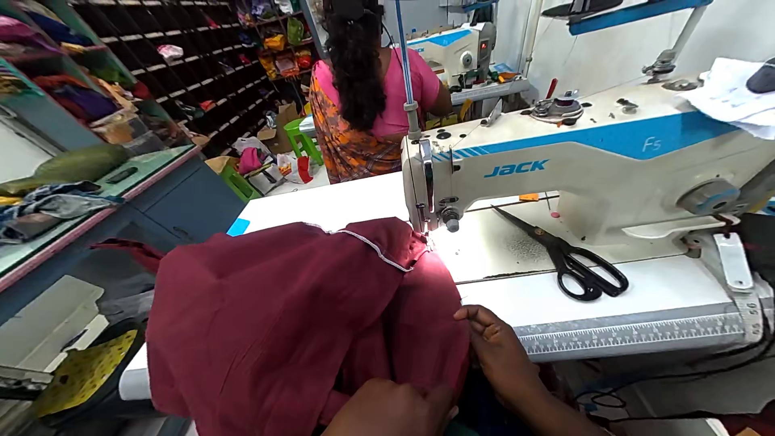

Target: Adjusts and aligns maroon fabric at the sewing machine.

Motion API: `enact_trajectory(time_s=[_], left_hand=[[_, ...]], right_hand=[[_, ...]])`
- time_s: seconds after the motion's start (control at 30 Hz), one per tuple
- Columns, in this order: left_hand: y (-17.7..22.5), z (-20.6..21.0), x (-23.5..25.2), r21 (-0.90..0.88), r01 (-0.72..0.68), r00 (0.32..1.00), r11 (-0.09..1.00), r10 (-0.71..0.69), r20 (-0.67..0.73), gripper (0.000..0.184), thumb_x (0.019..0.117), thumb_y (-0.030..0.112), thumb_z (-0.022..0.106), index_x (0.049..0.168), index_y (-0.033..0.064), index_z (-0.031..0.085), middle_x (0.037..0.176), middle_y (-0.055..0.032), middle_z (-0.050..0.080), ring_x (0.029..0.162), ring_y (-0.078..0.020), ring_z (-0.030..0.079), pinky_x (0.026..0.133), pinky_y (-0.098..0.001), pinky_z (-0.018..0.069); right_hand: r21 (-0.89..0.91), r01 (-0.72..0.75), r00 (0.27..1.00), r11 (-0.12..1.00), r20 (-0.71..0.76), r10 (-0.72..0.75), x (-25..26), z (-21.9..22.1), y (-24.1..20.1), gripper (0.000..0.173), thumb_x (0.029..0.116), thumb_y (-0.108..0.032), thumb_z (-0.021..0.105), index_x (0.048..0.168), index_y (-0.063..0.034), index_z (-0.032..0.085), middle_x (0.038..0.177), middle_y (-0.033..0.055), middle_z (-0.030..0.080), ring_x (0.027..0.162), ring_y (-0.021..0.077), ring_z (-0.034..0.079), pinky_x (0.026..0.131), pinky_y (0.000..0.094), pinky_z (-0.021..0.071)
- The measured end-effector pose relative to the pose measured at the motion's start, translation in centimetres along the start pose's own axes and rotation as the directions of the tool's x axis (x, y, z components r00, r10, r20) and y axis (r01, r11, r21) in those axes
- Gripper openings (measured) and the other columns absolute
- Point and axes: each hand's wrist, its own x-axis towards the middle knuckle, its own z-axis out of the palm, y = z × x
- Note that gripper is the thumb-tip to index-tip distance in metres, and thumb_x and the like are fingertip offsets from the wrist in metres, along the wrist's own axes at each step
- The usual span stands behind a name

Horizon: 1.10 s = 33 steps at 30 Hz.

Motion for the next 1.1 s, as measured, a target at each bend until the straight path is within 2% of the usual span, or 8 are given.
enact_trajectory(time_s=[0.1, 0.27, 0.37, 0.5, 0.63, 0.8, 1.0, 1.1], left_hand=[[0.6, 0.6, 0.7, 0.008, -0.061, 0.997, 0.998, 0.062, -0.055, 0.029, 0.105, 0.021, 0.052, 0.095, 0.0015, 0.071, 0.066, -0.0128, 0.065, 0.056, -0.0292, 0.067, 0.048, -0.0431, 0.0528], [0.6, 0.5, 2.6, -0.138, 0.0, 0.962, 0.99, 0.038, 0.272, 0.034, 0.1084, 0.023, 0.049, 0.104, -0.0034, 0.069, 0.082, -0.0217, 0.07, 0.077, -0.0395, 0.072, 0.065, -0.0545, 0.0568], [-0.8, 0.9, 3.3, -0.113, -0.088, 0.993, 0.99, 0.097, 0.074, 0.036, 0.1046, 0.032, 0.056, 0.099, 0.0, 0.071, 0.083, -0.0161, 0.071, 0.077, -0.0337, 0.073, 0.068, -0.0518, 0.0591], [-3.9, 2.0, 6.6, 0.103, -0.041, 0.956, 0.994, 0.069, -0.285, 0.021, 0.1021, 0.018, 0.058, 0.101, 0.0075, 0.076, 0.101, -0.0074, 0.074, 0.104, -0.0242, 0.072, 0.093, -0.0461, 0.057], [-7.5, 3.5, 10.0, 0.055, 0.106, 0.992, 0.993, -0.102, -0.069, 0.025, 0.104, 0.014, 0.057, 0.121, 0.0048, 0.073, 0.137, -0.0099, 0.066, 0.138, -0.0269, 0.054, 0.115, -0.0511, 0.0388], [-8.0, 4.0, 10.9, -0.055, 0.228, 0.973, 0.972, -0.225, 0.05, 0.028, 0.1054, 0.02, 0.056, 0.125, 0.0048, 0.069, 0.139, -0.0095, 0.063, 0.134, -0.0259, 0.056, 0.114, -0.0524, 0.038], [-8.1, 3.8, 10.9, -0.125, 0.258, 0.966, 0.958, -0.257, 0.028, 0.026, 0.1049, 0.011, 0.052, 0.12, 0.0002, 0.07, 0.135, -0.0128, 0.066, 0.129, -0.0259, 0.061, 0.112, -0.0464, 0.0442], [-8.1, 4.3, 10.8, -0.171, 0.271, 0.959, 0.947, -0.281, -0.034, 0.018, 0.1012, 0.007, 0.058, 0.108, -0.0028, 0.071, 0.12, -0.0144, 0.068, 0.111, -0.0245, 0.067, 0.1, -0.0401, 0.0527]], right_hand=[[-0.014, -0.022, 1.0, 1.0, -0.003, 0.022, -0.3, -0.2, 0.5, 0.018, 0.1026, -0.005, 0.046, 0.11, -0.0049, 0.063, 0.087, -0.0016, 0.072, 0.077, 0.0028, 0.067, 0.071, 0.022, 0.055], [-0.052, -0.138, 0.99, 0.989, -0.036, 0.136, -0.2, -0.4, 0.8, 0.024, 0.1032, -0.019, 0.046, 0.098, -0.0091, 0.066, 0.072, -0.0053, 0.062, 0.064, 0.0035, 0.06, 0.06, 0.023, 0.0516], [-0.24, -0.2, 0.98, 0.95, -0.05, 0.194, 0.0, -0.4, -0.4, 0.01, 0.0963, -0.018, 0.068, 0.1, -0.0084, 0.067, 0.077, -0.0036, 0.07, 0.067, 0.0033, 0.065, 0.065, 0.0232, 0.0526], [-0.62, 0.034, 0.999, 0.784, 0.013, -0.033, -0.7, 0.4, -1.4, 0.022, 0.0967, -0.013, 0.063, 0.112, -0.0007, 0.072, 0.094, 0.0101, 0.073, 0.08, 0.0145, 0.069, 0.076, 0.03, 0.057], [-0.745, 0.08, 0.995, 0.662, 0.096, -0.012, -1.0, 1.7, -1.8, 0.033, 0.098, -0.011, 0.06, 0.126, 0.004, 0.067, 0.116, 0.0216, 0.07, 0.106, 0.0304, 0.07, 0.096, 0.04, 0.0551], [-0.635, -0.06, 0.986, 0.77, 0.084, 0.147, -0.8, 1.4, -2.4, 0.048, 0.0972, -0.015, 0.063, 0.142, -0.0007, 0.056, 0.13, 0.0186, 0.063, 0.092, 0.0199, 0.067, 0.084, 0.0312, 0.0554], [-0.688, 0.25, 0.966, 0.681, 0.125, -0.227, -1.4, 1.9, -1.2, 0.042, 0.0889, -0.001, 0.059, 0.13, 0.0041, 0.067, 0.111, 0.0188, 0.068, 0.076, 0.0182, 0.065, 0.068, 0.0275, 0.0562], [-0.73, 0.228, 0.972, 0.644, 0.214, -0.102, -1.5, 2.3, -2.4, 0.045, 0.0909, 0.001, 0.057, 0.135, 0.0058, 0.062, 0.119, 0.0223, 0.064, 0.088, 0.0249, 0.068, 0.078, 0.0327, 0.0579]])
